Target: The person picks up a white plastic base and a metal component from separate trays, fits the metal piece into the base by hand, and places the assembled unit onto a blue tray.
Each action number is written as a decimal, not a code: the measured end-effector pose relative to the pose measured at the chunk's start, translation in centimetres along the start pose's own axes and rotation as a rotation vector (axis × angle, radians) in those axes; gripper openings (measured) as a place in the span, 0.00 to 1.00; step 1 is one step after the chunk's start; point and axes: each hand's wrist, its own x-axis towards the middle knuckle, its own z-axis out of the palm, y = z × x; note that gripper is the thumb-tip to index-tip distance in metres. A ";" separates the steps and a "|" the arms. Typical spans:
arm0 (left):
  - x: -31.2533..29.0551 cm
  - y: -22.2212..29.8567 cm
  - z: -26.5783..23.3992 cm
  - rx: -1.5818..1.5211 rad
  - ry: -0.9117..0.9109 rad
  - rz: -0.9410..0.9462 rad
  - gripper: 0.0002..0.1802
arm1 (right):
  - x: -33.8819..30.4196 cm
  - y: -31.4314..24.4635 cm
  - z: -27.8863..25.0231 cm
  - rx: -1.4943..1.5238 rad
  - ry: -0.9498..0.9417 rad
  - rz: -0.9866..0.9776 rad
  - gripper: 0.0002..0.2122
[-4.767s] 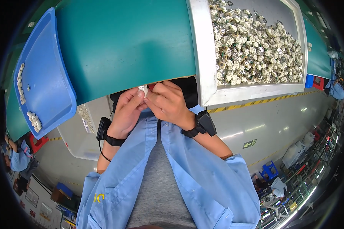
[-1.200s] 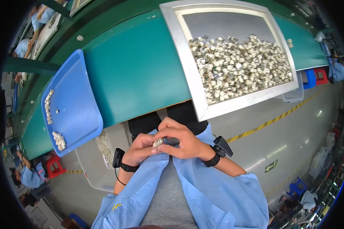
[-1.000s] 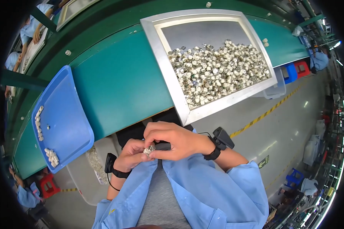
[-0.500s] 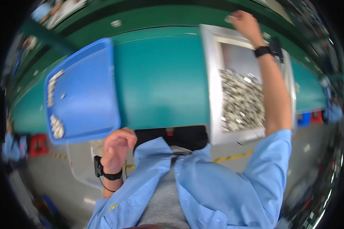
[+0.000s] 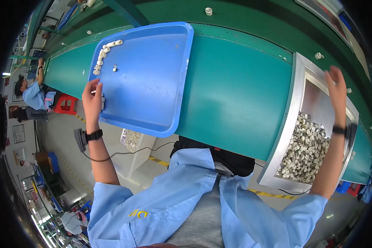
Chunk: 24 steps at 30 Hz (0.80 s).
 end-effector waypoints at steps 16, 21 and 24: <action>11.0 -7.0 1.4 0.664 0.067 0.176 0.16 | -20.7 -10.3 -5.6 -0.230 -0.130 0.036 0.07; 10.4 -6.1 1.8 0.643 0.081 0.106 0.15 | -20.5 -10.2 -5.6 -0.137 -0.104 0.067 0.06; 10.0 -6.3 2.1 0.625 0.080 0.126 0.14 | -20.9 -9.5 -5.8 -0.040 -0.050 0.110 0.06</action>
